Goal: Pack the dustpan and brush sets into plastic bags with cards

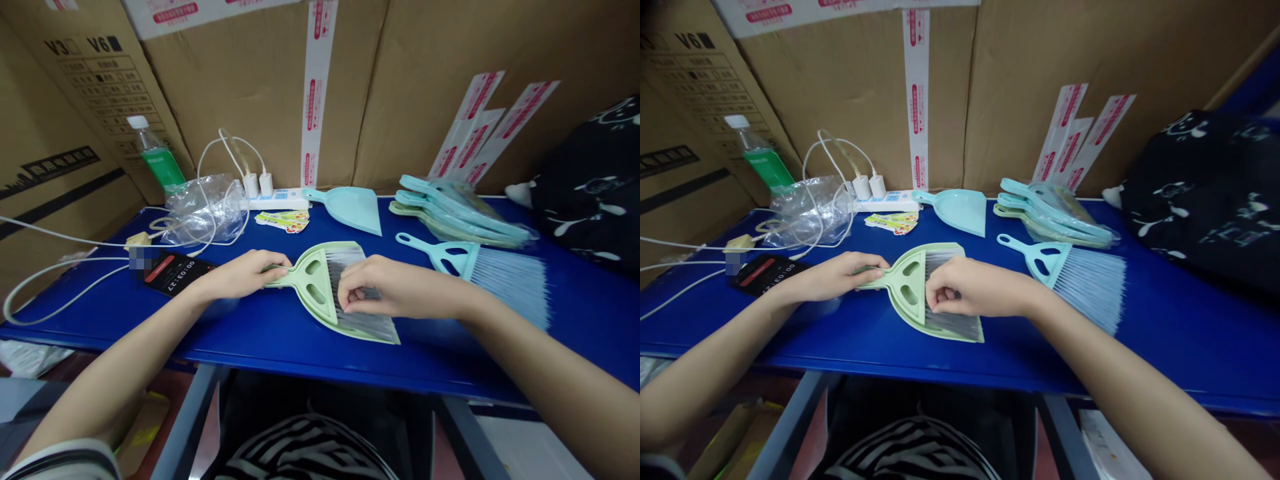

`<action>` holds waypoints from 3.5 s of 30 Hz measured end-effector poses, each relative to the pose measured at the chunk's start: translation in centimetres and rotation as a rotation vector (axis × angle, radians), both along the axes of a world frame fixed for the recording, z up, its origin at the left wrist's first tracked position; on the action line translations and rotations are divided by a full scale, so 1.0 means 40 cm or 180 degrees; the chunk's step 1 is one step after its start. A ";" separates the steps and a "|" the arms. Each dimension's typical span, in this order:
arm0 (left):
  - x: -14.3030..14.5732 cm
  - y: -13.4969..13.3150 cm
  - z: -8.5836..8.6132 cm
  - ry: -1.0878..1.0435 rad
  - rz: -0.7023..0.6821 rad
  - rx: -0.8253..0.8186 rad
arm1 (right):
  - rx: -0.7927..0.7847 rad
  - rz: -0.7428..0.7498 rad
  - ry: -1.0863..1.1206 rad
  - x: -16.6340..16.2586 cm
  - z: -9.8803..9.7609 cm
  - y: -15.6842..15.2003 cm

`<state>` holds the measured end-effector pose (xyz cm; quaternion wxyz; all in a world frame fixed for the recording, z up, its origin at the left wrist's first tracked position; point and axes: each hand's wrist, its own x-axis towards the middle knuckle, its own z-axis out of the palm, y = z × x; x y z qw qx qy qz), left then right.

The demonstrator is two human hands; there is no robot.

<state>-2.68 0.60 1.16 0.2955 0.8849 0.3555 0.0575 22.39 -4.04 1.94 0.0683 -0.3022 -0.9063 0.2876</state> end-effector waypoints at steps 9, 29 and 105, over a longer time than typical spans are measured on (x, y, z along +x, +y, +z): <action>-0.002 0.002 0.000 0.0073 -0.0018 -0.0001 | 0.0010 0.0375 0.0234 0.004 -0.022 0.013; -0.001 0.000 0.002 0.0099 -0.0023 0.0071 | -0.0211 0.0440 0.0668 0.004 -0.021 0.014; -0.018 -0.001 0.030 0.0606 0.0295 0.0721 | 0.0127 0.0016 0.0537 -0.021 -0.043 0.007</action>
